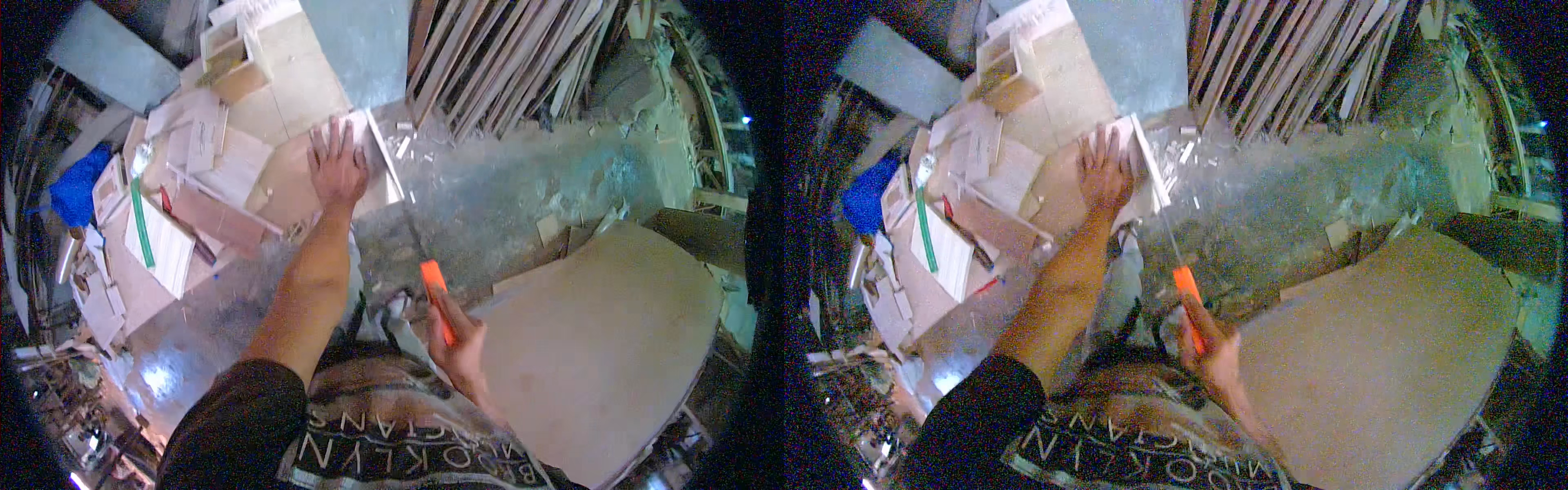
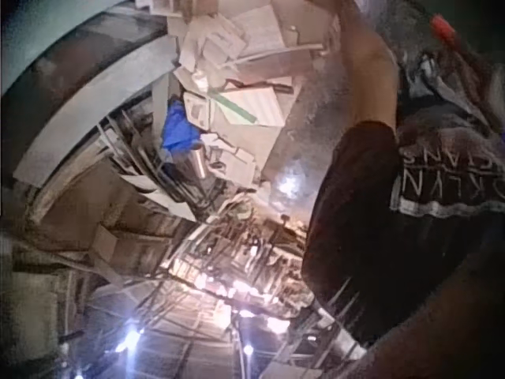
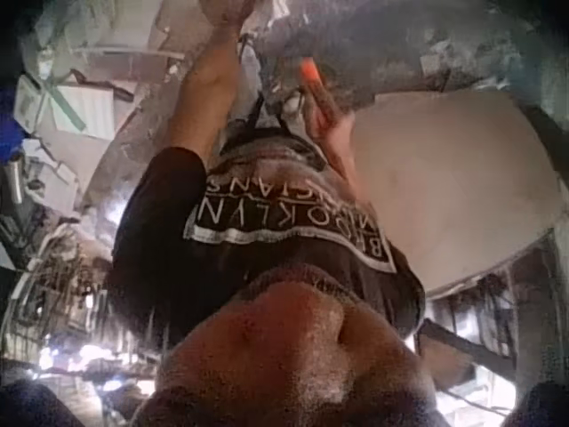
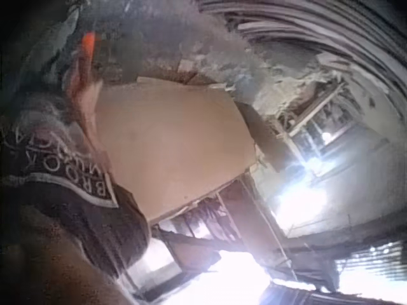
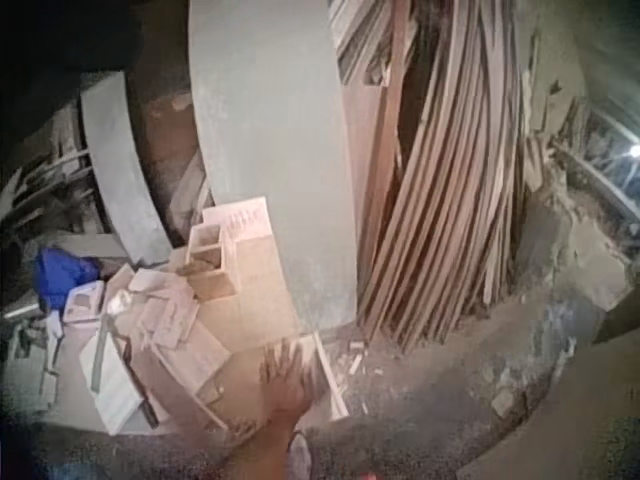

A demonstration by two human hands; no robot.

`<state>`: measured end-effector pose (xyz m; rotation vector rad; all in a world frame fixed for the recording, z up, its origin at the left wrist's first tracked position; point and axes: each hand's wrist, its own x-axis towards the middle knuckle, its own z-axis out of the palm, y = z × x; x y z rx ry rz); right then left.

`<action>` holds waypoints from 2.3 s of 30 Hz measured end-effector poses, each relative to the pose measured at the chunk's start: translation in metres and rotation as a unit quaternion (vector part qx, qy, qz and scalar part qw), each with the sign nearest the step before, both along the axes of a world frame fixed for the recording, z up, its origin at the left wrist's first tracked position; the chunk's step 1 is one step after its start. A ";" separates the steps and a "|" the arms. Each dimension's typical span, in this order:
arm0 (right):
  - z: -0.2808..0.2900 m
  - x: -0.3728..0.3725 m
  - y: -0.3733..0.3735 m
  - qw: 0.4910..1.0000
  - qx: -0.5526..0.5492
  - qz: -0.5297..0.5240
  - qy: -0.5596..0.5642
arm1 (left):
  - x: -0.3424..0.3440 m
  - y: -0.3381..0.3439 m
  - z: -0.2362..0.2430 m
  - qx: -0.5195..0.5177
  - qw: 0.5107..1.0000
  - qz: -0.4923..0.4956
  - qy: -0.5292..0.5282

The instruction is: Sawing a piece of wood with a handsaw and then sanding the edges with sandpaper.

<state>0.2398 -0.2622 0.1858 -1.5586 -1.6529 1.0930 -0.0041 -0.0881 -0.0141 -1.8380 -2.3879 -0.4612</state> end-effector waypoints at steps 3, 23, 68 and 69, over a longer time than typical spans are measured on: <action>0.011 -0.008 0.006 0.999 -0.003 -0.004 -0.045 | 0.012 0.007 0.004 -0.008 1.000 -0.007 -0.015; -0.038 -0.036 0.087 0.996 0.022 0.021 -0.083 | 0.035 0.019 0.005 -0.008 1.000 -0.025 0.002; 0.023 -0.001 0.004 0.999 0.026 0.038 -0.030 | 0.002 -0.001 0.003 -0.013 0.999 -0.024 -0.017; 0.027 0.003 0.002 0.998 -0.027 0.035 -0.041 | 0.010 0.005 0.004 -0.023 0.999 -0.025 -0.021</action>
